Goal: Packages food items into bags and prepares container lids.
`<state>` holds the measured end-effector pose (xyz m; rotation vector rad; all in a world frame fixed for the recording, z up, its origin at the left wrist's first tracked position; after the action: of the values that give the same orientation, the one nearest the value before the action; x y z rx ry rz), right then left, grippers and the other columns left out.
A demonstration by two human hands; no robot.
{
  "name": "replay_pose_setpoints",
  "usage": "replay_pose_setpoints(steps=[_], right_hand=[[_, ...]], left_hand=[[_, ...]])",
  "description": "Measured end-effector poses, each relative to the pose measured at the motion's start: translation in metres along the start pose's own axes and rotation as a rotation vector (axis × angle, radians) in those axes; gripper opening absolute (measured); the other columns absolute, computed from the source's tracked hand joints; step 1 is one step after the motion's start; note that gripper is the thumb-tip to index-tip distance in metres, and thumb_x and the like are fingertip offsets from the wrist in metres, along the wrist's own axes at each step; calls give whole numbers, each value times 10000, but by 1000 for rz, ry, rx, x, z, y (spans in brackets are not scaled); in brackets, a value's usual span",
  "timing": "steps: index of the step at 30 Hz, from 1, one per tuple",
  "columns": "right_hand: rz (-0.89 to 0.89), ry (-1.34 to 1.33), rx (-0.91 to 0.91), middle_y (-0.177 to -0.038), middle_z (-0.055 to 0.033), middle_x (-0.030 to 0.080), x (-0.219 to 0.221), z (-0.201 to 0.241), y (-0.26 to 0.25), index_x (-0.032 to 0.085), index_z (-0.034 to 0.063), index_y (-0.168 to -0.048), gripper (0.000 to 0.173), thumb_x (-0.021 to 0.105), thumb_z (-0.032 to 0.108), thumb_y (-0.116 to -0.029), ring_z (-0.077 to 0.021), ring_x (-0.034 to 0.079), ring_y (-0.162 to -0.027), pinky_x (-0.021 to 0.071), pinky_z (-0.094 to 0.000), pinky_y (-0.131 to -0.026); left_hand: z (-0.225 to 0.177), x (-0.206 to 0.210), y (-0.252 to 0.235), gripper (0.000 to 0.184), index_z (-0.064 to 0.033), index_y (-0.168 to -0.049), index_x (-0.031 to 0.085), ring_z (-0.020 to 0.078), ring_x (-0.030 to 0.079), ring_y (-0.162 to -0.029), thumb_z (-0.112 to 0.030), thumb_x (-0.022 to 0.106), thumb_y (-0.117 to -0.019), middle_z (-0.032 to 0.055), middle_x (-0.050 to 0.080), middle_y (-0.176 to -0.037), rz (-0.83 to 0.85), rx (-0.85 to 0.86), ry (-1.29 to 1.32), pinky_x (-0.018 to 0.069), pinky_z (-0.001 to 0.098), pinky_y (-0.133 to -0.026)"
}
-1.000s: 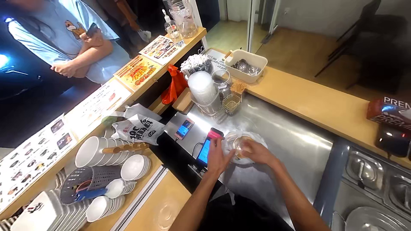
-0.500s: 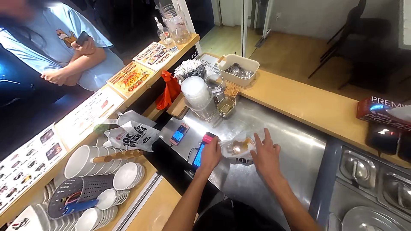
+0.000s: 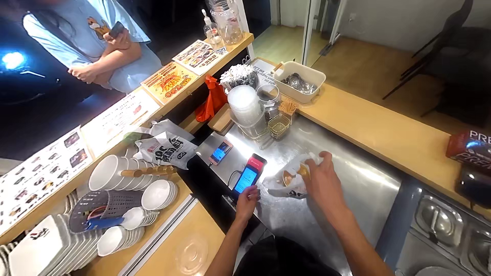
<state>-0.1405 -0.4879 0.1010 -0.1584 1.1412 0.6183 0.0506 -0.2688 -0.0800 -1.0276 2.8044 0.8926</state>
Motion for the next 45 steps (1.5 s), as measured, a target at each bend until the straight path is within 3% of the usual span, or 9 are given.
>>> replay_pose_setpoints(steps=[5, 9, 14, 19, 23, 27, 33, 40, 45], right_hand=[[577, 243, -177, -1287, -238, 625, 52, 45, -2, 643, 11, -1237, 326, 514, 225, -1029, -423, 617, -1185, 503, -606, -952], [712, 370, -111, -1471, -312, 467, 111, 29, -37, 516, -40, -1426, 604, 712, 184, -901, -496, 470, -1345, 438, -670, -1018], [720, 261, -48, -1598, -315, 273, 165, -13, -53, 98, 194, -1656, 1165, 854, 191, -770, -539, 552, -1240, 506, -692, -923], [768, 232, -12, -1641, -323, 156, 166, -28, -47, 230, 160, -1627, 1039, 840, 336, -804, -553, 375, -1407, 457, -708, -988], [875, 377, -90, -1592, -368, 264, 180, -45, -42, 329, 26, -1581, 870, 666, 491, -928, -564, 244, -1473, 188, -757, -1143], [960, 417, -1, -1606, -355, 240, 173, -50, -31, 266, 86, -1614, 775, 522, 507, -1016, -563, 258, -1469, 281, -749, -1105], [837, 264, 70, -1578, -310, 327, 131, -47, -29, 320, -78, -1534, 876, 694, 433, -929, -414, 300, -1499, 265, -564, -1205], [825, 437, -208, -1495, -352, 415, 125, -23, -30, 534, -82, -1389, 785, 676, 520, -906, -474, 361, -1433, 246, -589, -1193], [773, 305, -138, -1530, -327, 376, 130, -44, -42, 457, -60, -1458, 980, 760, 599, -799, -446, 344, -1456, 286, -566, -1197]], left_hand=[[-11, 40, -28, 635, -6, -1491, 441, 278, 664, -1153, -106, 664, -906, 193, 644, -1299, 198, 114, -386, 530, 453, -1021], [-25, 61, -45, 697, 45, -1441, 498, 287, 549, -1335, -232, 761, -858, 213, 591, -1396, 169, 150, -479, 390, 439, -1169], [-16, 67, -61, 665, 71, -1385, 536, 342, 547, -1310, -280, 734, -856, 253, 593, -1361, 80, 94, -471, 398, 470, -1142], [-28, 62, -57, 579, 62, -1341, 589, 344, 595, -1256, -253, 712, -871, 242, 638, -1305, 66, 175, -564, 424, 486, -1113], [-26, 61, -62, 402, 17, -1193, 642, 298, 683, -1047, -196, 696, -857, 179, 706, -1089, 125, 230, -589, 530, 485, -960], [-28, 58, -56, 420, 50, -1205, 617, 288, 677, -1041, -175, 688, -858, 191, 697, -1083, 99, 242, -490, 531, 461, -962], [-27, 55, -54, 318, 57, -1233, 597, 304, 670, -1050, -162, 502, -1024, 217, 675, -1109, 160, 168, -534, 529, 462, -966], [-21, 52, -63, 326, 55, -1257, 594, 257, 679, -984, -168, 481, -1048, 190, 681, -1067, 125, 159, -370, 553, 419, -921], [-95, 27, -29, 295, 9, -1241, 641, 235, 663, -1096, -98, 507, -1001, 171, 659, -1210, -107, 323, -264, 560, 393, -946]])
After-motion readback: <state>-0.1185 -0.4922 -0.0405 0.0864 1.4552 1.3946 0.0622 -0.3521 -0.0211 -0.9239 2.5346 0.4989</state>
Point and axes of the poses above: each hand's wrist, its own y-axis away from the middle knuckle, its own x-axis out of the palm, z = x × y, the point moved 8 cm from there along -y, towards the middle knuckle
